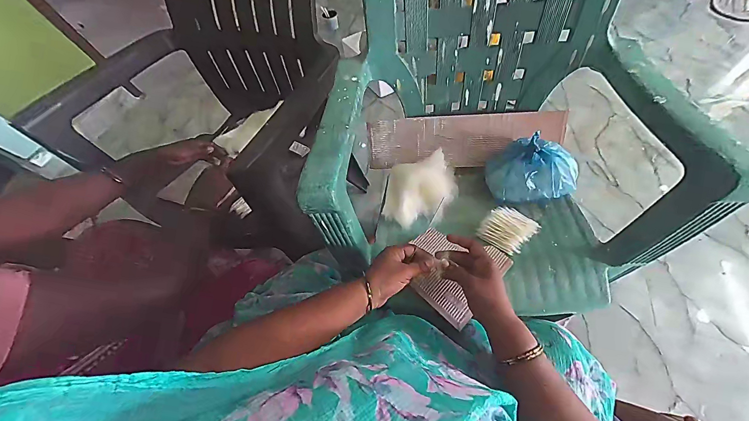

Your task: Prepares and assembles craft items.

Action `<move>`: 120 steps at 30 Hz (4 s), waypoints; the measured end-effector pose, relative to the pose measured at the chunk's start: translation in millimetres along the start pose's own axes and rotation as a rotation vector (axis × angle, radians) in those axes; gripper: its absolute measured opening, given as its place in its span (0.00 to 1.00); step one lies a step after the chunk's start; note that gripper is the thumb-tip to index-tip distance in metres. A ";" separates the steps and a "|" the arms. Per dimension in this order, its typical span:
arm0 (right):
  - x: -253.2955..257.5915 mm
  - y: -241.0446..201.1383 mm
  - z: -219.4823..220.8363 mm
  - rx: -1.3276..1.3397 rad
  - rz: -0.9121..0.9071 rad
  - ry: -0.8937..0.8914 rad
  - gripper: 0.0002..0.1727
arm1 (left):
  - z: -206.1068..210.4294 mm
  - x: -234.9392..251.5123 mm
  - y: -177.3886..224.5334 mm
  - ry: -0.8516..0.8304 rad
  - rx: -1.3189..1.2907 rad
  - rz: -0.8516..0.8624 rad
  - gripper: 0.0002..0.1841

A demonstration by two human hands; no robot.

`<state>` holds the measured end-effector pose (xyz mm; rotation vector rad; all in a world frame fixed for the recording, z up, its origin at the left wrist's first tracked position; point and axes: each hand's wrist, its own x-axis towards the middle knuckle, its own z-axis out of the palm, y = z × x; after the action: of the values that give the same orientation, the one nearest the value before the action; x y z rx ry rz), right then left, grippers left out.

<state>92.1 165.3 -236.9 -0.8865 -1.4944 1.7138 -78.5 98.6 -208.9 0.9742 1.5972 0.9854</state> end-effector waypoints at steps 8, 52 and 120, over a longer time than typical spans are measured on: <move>3.8 -4.1 -0.6 -0.123 0.032 0.135 0.20 | 3.3 0.9 -3.4 -0.015 -0.001 -0.027 0.06; 3.7 6.8 2.3 -0.737 -0.149 0.204 0.21 | -6.0 6.1 -14.2 0.046 0.361 -0.052 0.17; 3.0 5.0 6.9 -0.289 -0.045 0.079 0.29 | -8.9 -4.1 -5.5 -0.045 0.037 -0.073 0.14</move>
<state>84.4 163.7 -241.3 -1.0462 -1.7222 1.4348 -87.1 91.7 -211.0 0.9495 1.6074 0.8814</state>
